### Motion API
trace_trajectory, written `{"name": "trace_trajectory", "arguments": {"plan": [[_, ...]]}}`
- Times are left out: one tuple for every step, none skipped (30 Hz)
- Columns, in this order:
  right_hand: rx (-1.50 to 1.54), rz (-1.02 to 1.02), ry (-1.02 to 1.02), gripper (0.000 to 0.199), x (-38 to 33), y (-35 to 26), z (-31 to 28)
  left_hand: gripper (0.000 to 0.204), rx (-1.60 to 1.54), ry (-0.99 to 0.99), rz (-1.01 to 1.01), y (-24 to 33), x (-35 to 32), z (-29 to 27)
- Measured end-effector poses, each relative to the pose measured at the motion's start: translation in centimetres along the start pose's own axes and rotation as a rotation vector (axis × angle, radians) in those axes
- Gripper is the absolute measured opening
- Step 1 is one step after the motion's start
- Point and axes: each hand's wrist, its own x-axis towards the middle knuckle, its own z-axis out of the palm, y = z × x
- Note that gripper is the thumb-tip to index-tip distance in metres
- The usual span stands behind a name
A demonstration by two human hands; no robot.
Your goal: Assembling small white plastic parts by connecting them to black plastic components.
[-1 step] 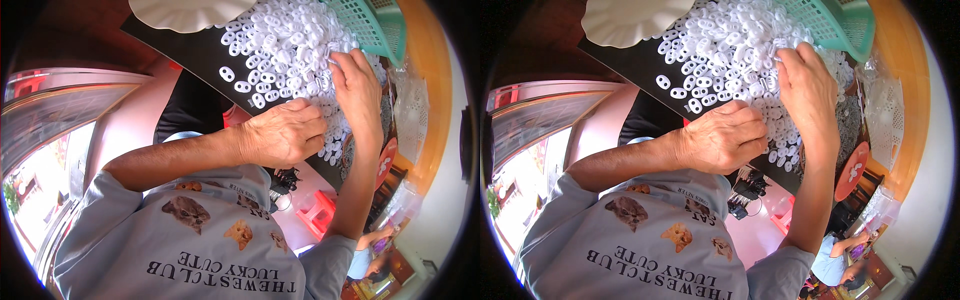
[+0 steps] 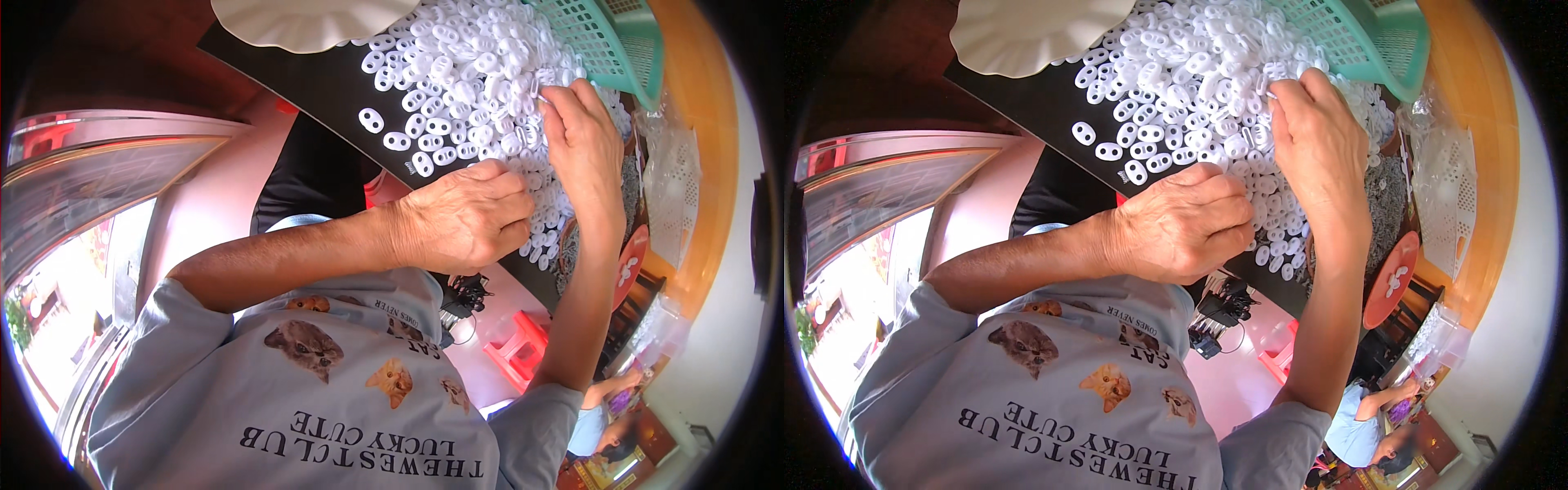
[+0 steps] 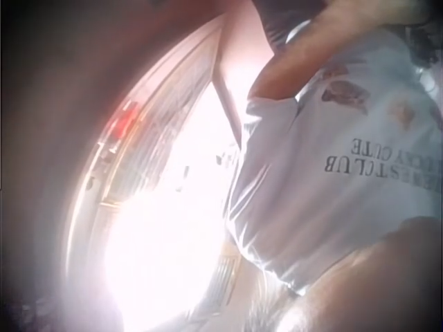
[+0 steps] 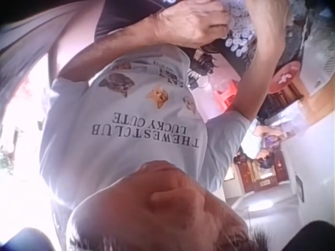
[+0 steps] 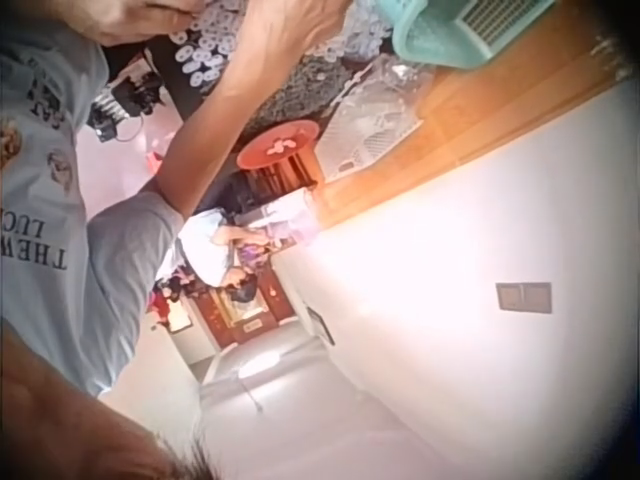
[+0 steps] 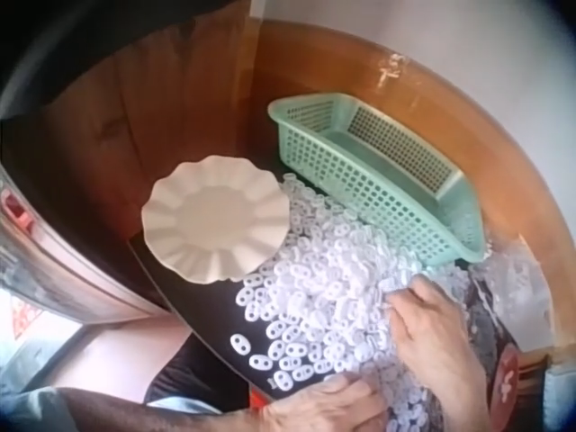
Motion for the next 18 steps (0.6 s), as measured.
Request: {"name": "trace_trajectory", "arguments": {"plan": [[0.001,-0.003,0.000,0.014,0.0,-0.1,0.0,0.026,0.002,0.001,-0.002,0.0,-0.1,0.0],[0.021,0.014,0.018,0.010,-0.1,-0.2,0.0,0.026,0.000,0.010,-0.005,0.0,-0.1,0.1],[0.041,0.032,0.035,0.007,-0.3,-0.3,0.0,0.026,-0.002,0.018,-0.007,0.0,-0.2,0.1],[0.042,0.027,0.034,0.007,-0.5,-0.3,-0.1,0.026,0.000,0.020,-0.011,0.0,-0.2,0.1],[0.117,0.055,0.057,0.007,-0.8,-0.2,-0.3,0.026,-0.005,0.028,-0.002,0.0,-0.3,0.1],[0.191,0.083,0.079,0.006,-1.2,-0.3,-0.4,0.026,-0.011,0.035,0.007,-0.1,-0.3,0.1],[0.195,0.078,0.077,0.006,-1.5,-0.5,-0.8,0.026,-0.007,0.035,0.001,-0.1,-0.3,-0.1],[0.304,0.117,0.070,0.006,-2.0,-0.7,-1.4,0.025,-0.050,0.064,0.050,-0.1,-0.3,-0.3],[0.412,0.156,0.062,0.006,-2.5,-1.1,-1.9,0.025,-0.093,0.092,0.098,-0.1,-0.3,-0.6],[0.455,0.149,0.091,0.006,-3.2,-1.5,-2.0,0.025,-0.091,0.089,0.093,0.1,-0.4,-0.8],[0.461,0.149,0.089,0.006,-3.9,-1.9,-2.1,0.024,-0.152,0.146,0.100,0.6,-0.5,-0.9],[0.555,0.189,0.081,0.007,-4.4,-2.3,-2.2,0.023,-0.212,0.202,0.107,1.0,-0.6,-1.1],[0.644,0.235,0.074,0.008,-5.2,-2.7,-2.4,0.023,-0.215,0.198,0.106,1.5,-0.7,-1.3],[0.684,0.260,0.049,0.008,-5.9,-3.1,-2.7,0.023,-0.233,0.207,0.078,2.0,-0.9,-1.8],[0.688,0.264,0.049,0.008,-6.6,-3.7,-2.9,0.023,-0.251,0.216,0.050,2.3,-1.1,-2.2],[0.738,0.310,0.002,0.007,-7.3,-4.4,-3.1,0.025,-0.243,0.237,0.025,2.3,-1.3,-2.5],[0.788,0.355,-0.044,0.006,-7.9,-5.0,-3.2,0.025,-0.247,0.232,0.026,2.3,-1.5,-2.6],[0.841,0.318,-0.048,0.005,-8.4,-5.3,-3.1,0.028,-0.189,0.219,-0.051,2.3,-1.7,-2.6]]}}
